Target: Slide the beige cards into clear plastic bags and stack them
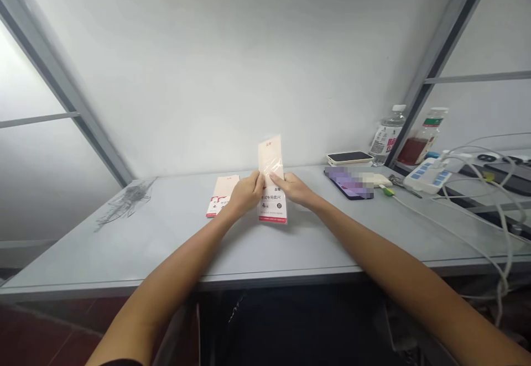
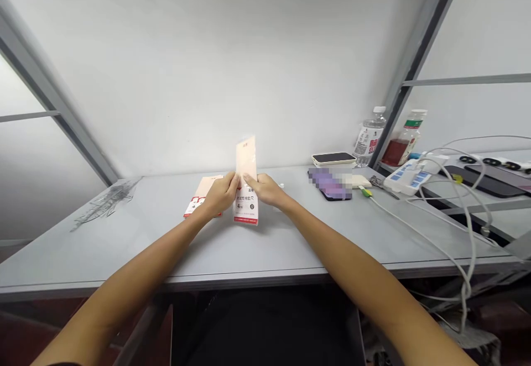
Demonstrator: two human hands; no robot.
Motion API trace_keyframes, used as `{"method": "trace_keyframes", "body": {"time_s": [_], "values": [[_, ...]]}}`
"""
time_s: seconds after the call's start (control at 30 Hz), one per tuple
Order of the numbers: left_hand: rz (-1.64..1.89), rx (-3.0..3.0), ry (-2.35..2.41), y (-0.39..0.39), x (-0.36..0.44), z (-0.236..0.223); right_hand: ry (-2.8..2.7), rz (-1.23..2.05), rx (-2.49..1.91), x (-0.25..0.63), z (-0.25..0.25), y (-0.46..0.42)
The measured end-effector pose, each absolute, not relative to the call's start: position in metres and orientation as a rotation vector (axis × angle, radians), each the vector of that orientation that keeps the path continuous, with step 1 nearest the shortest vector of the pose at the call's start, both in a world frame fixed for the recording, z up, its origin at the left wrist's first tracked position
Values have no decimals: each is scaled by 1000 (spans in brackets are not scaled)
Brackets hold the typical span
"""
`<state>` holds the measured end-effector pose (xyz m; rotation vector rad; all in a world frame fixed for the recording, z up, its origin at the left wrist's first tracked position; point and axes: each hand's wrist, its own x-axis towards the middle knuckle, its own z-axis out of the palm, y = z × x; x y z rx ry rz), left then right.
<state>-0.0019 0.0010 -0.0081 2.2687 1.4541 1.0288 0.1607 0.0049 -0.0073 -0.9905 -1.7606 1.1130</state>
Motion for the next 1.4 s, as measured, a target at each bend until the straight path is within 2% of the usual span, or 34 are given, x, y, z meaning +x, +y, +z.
{"method": "trace_keyframes", "body": {"time_s": [0.2, 0.63, 0.87, 1.07, 1.23, 1.4], "values": [[1125, 1936, 1165, 3, -1, -9, -1709, 1157, -928, 161, -4, 3], [1161, 1594, 960, 11, -8, 1, -1754, 1092, -901, 165, 2, 0], [1217, 1516, 1254, 21, -10, -7, -1668, 1005, -875, 165, 2, 4], [1186, 1754, 1482, 22, -16, -13, -1649, 1049, -864, 165, 1, 6], [1418, 1886, 1295, 14, -14, -7, -1611, 1076, -942, 164, 2, 6], [1319, 1743, 1189, 13, -7, -6, -1644, 1095, -863, 165, 2, 5]]}}
